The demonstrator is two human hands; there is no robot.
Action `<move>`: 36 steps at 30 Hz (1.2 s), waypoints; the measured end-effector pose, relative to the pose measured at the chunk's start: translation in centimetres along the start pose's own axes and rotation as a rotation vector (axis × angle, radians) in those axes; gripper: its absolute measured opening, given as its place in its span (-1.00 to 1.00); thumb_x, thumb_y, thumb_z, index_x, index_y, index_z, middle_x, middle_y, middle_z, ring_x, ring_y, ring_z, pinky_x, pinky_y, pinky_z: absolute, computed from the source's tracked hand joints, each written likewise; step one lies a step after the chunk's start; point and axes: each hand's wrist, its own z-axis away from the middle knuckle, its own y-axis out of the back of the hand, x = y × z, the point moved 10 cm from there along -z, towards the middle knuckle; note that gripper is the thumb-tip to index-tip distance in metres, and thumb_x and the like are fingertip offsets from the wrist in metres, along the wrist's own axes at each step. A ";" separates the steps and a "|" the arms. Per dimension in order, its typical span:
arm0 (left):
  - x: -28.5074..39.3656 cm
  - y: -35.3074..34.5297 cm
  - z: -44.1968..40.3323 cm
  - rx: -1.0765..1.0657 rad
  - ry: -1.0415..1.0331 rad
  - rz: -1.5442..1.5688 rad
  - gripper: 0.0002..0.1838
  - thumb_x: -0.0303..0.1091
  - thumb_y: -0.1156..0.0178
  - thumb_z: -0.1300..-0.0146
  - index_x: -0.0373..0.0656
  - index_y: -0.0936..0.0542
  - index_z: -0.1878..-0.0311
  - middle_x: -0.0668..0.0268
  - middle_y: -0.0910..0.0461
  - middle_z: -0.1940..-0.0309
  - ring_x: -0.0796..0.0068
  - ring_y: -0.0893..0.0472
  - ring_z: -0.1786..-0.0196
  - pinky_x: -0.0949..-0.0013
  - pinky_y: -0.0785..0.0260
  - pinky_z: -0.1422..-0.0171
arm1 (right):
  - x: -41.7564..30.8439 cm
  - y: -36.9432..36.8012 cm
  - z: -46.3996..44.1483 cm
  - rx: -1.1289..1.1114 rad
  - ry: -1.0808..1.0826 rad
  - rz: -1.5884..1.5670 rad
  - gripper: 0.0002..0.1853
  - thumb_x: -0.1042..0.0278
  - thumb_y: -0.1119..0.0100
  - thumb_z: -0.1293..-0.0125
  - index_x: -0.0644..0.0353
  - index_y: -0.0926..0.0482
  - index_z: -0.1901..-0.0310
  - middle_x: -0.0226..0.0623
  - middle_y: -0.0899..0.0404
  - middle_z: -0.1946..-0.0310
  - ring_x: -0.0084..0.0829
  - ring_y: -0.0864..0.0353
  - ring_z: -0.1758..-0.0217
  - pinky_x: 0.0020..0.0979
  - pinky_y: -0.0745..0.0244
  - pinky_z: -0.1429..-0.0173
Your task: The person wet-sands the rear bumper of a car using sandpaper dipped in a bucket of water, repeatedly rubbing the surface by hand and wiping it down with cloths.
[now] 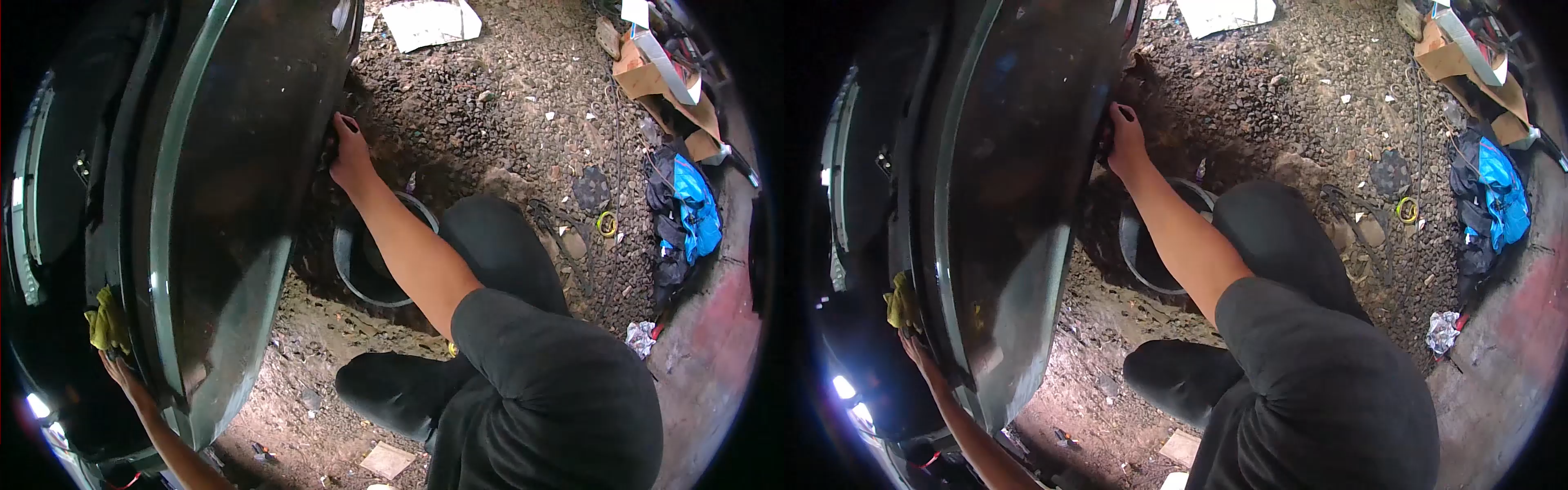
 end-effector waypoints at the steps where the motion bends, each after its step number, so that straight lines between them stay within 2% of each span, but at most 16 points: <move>1: 0.9 -0.3 0.2 -0.011 -0.012 -0.027 -0.30 0.03 0.17 -0.57 -0.16 -0.03 -0.61 0.17 0.07 -0.63 0.22 0.05 -0.64 0.14 0.23 -0.67 | 0.6 0.5 0.7 0.000 -0.012 0.051 -0.83 0.14 -0.16 -0.50 0.00 -0.51 0.07 -0.50 -0.52 0.40 -0.58 -0.46 0.41 -0.43 -0.40 0.36; 3: 1.4 -0.5 0.4 -0.031 -0.067 -0.139 -0.28 0.09 0.20 -0.57 -0.14 -0.04 -0.61 0.18 0.07 -0.63 0.23 0.09 -0.66 0.13 0.27 -0.68 | 1.9 1.8 2.8 0.005 -0.032 0.151 -0.82 0.13 -0.17 -0.49 0.01 -0.50 0.07 -0.50 -0.50 0.42 -0.59 -0.47 0.40 -0.43 -0.40 0.36; 6: -1.0 0.0 -0.6 -0.028 -0.107 -0.165 -0.28 0.09 0.19 -0.56 -0.14 -0.05 -0.61 0.17 0.07 -0.63 0.21 0.09 -0.65 0.12 0.28 -0.68 | 1.9 2.1 2.8 0.103 -0.003 0.125 -0.82 0.13 -0.16 -0.49 0.01 -0.49 0.08 -0.51 -0.47 0.46 -0.59 -0.46 0.43 -0.43 -0.39 0.38; 9: 0.9 -0.2 0.1 -0.014 -0.081 -0.176 -0.30 0.07 0.20 -0.56 -0.13 -0.07 -0.61 0.16 0.06 -0.63 0.19 0.08 -0.65 0.12 0.28 -0.68 | -1.5 0.0 1.0 0.085 -0.008 0.135 -0.83 0.15 -0.18 -0.48 0.01 -0.49 0.09 -0.49 -0.49 0.45 -0.59 -0.47 0.45 -0.46 -0.38 0.40; 12: 1.0 -0.5 0.1 -0.023 -0.087 -0.151 -0.31 0.06 0.20 -0.57 -0.12 -0.07 -0.61 0.16 0.07 -0.63 0.19 0.08 -0.65 0.13 0.29 -0.68 | -0.8 0.6 0.9 -0.007 0.032 0.206 -0.84 0.18 -0.20 -0.47 0.02 -0.50 0.10 -0.48 -0.51 0.44 -0.58 -0.47 0.47 -0.48 -0.36 0.43; 15: 1.7 -0.4 -0.1 -0.014 -0.155 -0.197 -0.34 0.05 0.20 -0.59 -0.14 -0.16 -0.58 0.15 0.00 -0.61 0.21 0.03 -0.64 0.13 0.21 -0.66 | 2.4 2.0 4.2 0.058 -0.048 0.137 -0.85 0.19 -0.20 -0.47 0.03 -0.50 0.10 -0.46 -0.53 0.42 -0.58 -0.48 0.48 -0.47 -0.37 0.45; 18: 1.7 -0.4 -0.1 -0.002 -0.136 -0.184 -0.36 0.03 0.21 -0.59 -0.14 -0.16 -0.58 0.16 -0.01 -0.60 0.22 0.03 -0.64 0.13 0.21 -0.66 | 0.9 1.9 3.7 0.092 0.007 0.258 -0.82 0.19 -0.20 -0.46 0.09 -0.54 0.08 -0.44 -0.55 0.40 -0.59 -0.49 0.46 -0.47 -0.39 0.38; 21: 1.6 -0.3 0.2 0.007 -0.117 -0.173 -0.37 0.01 0.22 -0.60 -0.13 -0.17 -0.57 0.17 -0.01 -0.61 0.23 0.03 -0.64 0.13 0.20 -0.66 | -0.9 0.9 2.0 0.076 -0.027 0.214 -0.80 0.19 -0.21 -0.46 0.08 -0.54 0.05 -0.45 -0.55 0.35 -0.64 -0.48 0.38 -0.49 -0.37 0.34; 24: 1.2 -0.3 0.3 -0.017 -0.068 -0.145 -0.33 0.02 0.20 -0.59 -0.15 -0.07 -0.60 0.15 0.07 -0.63 0.22 0.09 -0.66 0.15 0.30 -0.68 | 0.2 1.9 1.6 0.055 0.039 0.250 -0.80 0.18 -0.21 -0.45 0.07 -0.53 0.05 -0.47 -0.55 0.32 -0.66 -0.48 0.32 -0.49 -0.37 0.31; 27: 0.3 -0.3 -0.3 -0.016 -0.070 -0.107 -0.33 0.01 0.20 -0.59 -0.14 -0.06 -0.61 0.15 0.07 -0.63 0.23 0.10 -0.66 0.15 0.30 -0.68 | 2.9 2.6 5.6 0.097 0.021 0.258 -0.79 0.17 -0.22 -0.44 0.08 -0.53 0.04 -0.48 -0.56 0.32 -0.66 -0.48 0.31 -0.49 -0.36 0.31; 30: 0.4 -0.3 -0.5 -0.018 -0.094 -0.134 -0.34 0.00 0.21 -0.59 -0.14 -0.06 -0.61 0.16 0.06 -0.63 0.23 0.10 -0.66 0.16 0.30 -0.68 | 3.9 2.6 7.2 0.121 -0.072 0.286 -0.80 0.15 -0.19 -0.47 0.05 -0.51 0.04 -0.47 -0.51 0.41 -0.54 -0.46 0.48 -0.43 -0.33 0.42; 33: 1.8 -0.4 0.2 -0.017 -0.100 -0.183 -0.35 -0.01 0.22 -0.60 -0.13 -0.07 -0.61 0.16 0.05 -0.63 0.22 0.09 -0.65 0.15 0.28 -0.68 | 1.5 1.9 4.3 0.081 0.026 0.229 -0.78 0.15 -0.19 -0.47 0.08 -0.50 0.04 -0.47 -0.51 0.41 -0.55 -0.46 0.49 -0.44 -0.32 0.43; 36: 4.3 -0.9 1.0 -0.018 -0.077 -0.142 -0.34 0.01 0.22 -0.60 -0.14 -0.07 -0.61 0.17 0.05 -0.62 0.22 0.09 -0.66 0.14 0.27 -0.68 | -1.9 0.7 0.6 0.045 0.081 0.303 -0.78 0.15 -0.20 -0.46 0.07 -0.50 0.03 -0.47 -0.51 0.41 -0.54 -0.46 0.50 -0.44 -0.32 0.44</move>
